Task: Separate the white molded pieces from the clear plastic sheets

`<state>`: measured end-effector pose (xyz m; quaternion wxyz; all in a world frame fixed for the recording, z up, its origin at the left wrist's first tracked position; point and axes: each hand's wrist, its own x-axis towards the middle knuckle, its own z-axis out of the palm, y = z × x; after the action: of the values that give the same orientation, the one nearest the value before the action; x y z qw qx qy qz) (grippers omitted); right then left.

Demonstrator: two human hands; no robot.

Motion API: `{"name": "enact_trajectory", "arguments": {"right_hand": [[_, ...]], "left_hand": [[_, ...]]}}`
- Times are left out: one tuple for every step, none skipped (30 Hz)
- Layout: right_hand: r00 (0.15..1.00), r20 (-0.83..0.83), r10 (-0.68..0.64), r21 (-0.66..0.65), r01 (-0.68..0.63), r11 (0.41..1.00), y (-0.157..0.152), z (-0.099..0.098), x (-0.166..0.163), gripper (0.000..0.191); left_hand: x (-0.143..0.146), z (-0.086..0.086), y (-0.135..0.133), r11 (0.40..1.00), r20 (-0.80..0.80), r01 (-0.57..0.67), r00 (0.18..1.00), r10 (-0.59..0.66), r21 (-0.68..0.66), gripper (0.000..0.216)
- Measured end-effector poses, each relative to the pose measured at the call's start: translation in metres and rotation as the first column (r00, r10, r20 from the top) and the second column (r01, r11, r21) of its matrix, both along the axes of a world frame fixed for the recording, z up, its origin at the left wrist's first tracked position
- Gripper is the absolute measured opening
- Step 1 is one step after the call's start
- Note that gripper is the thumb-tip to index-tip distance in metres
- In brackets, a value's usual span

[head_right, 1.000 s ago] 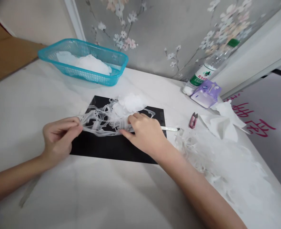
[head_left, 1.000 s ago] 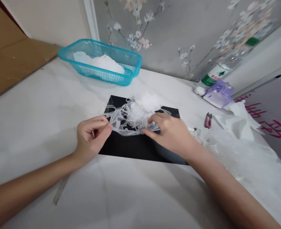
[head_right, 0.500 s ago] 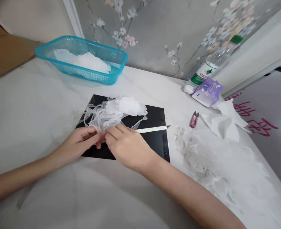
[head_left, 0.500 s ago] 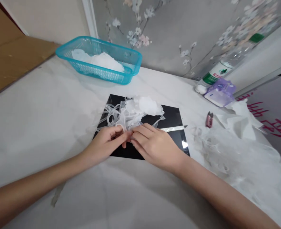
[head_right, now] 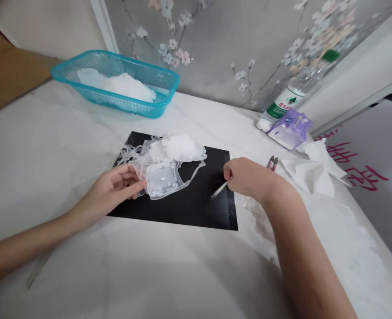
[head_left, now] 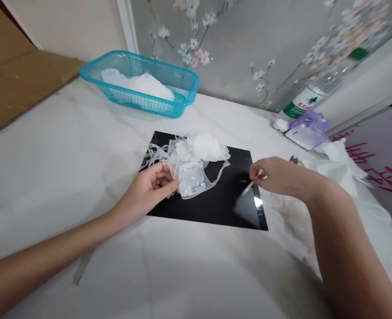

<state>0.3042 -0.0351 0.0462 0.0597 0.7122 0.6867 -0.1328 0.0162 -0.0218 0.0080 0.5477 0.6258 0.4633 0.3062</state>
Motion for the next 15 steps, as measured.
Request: {"name": "enact_trajectory", "arguments": {"right_hand": [[1.0,0.018,-0.021,0.022,0.02,1.0,0.001,0.001,0.001,0.02],[0.999,0.03,-0.034,0.054,0.033,0.998,0.002,0.003,-0.001,0.02],[0.999,0.038,-0.035,0.096,0.032,0.995,0.001,0.005,-0.007,0.018],[1.0,0.021,-0.022,0.143,0.019,0.99,0.0,0.007,-0.017,0.015],[1.0,-0.027,0.007,0.191,-0.001,0.982,-0.002,0.008,-0.029,0.01],[0.995,-0.091,0.048,0.227,-0.027,0.973,-0.005,0.008,-0.043,0.007],[0.966,-0.237,0.102,0.253,-0.04,0.967,-0.009,0.006,-0.059,0.014],[0.917,-0.37,0.149,0.264,-0.05,0.963,-0.014,0.003,-0.073,0.021],[0.872,-0.455,0.18,0.26,-0.063,0.963,-0.018,-0.001,-0.087,0.024],[0.836,-0.51,0.202,0.267,-0.069,0.961,-0.023,-0.006,-0.097,0.026],[0.816,-0.536,0.217,0.278,-0.072,0.958,-0.026,-0.01,-0.106,0.026],[0.806,-0.545,0.23,0.293,-0.074,0.953,-0.029,-0.013,-0.111,0.023],[0.804,-0.544,0.238,0.311,-0.07,0.948,-0.03,-0.015,-0.113,0.021],[0.808,-0.539,0.24,0.329,-0.061,0.942,-0.031,-0.015,-0.113,0.02],[0.814,-0.531,0.237,0.346,-0.047,0.937,-0.03,-0.014,-0.11,0.021]], "left_hand": [[0.0,0.0,0.0,1.0,0.003,0.0,1.0,0.0,-0.012,0.021],[0.001,0.0,0.001,1.0,-0.003,0.008,1.0,-0.008,-0.02,0.022],[0.001,0.0,0.001,0.999,-0.012,0.023,1.0,-0.024,-0.022,0.021],[0.0,0.0,0.001,0.999,-0.021,0.039,0.999,-0.039,-0.015,0.019],[0.0,0.0,0.001,0.998,-0.028,0.058,0.998,-0.058,-0.004,0.018],[0.0,0.0,0.002,0.997,-0.032,0.078,0.996,-0.077,0.011,0.018],[0.0,0.0,0.001,0.995,-0.03,0.099,0.995,-0.098,0.031,0.018],[0.0,0.0,0.001,0.992,-0.027,0.116,0.993,-0.115,0.052,0.02],[0.0,-0.001,0.001,0.988,-0.028,0.137,0.99,-0.135,0.069,0.021],[0.0,-0.001,0.001,0.984,-0.032,0.161,0.987,-0.159,0.083,0.023],[0.0,-0.002,0.001,0.978,-0.037,0.185,0.983,-0.183,0.095,0.024],[-0.001,-0.002,0.001,0.973,-0.042,0.207,0.978,-0.204,0.105,0.025],[-0.001,-0.002,0.001,0.967,-0.049,0.229,0.973,-0.225,0.112,0.026],[-0.002,-0.003,0.0,0.961,-0.054,0.25,0.968,-0.245,0.117,0.026],[-0.002,-0.003,0.0,0.956,-0.059,0.265,0.964,-0.26,0.122,0.025]]}}
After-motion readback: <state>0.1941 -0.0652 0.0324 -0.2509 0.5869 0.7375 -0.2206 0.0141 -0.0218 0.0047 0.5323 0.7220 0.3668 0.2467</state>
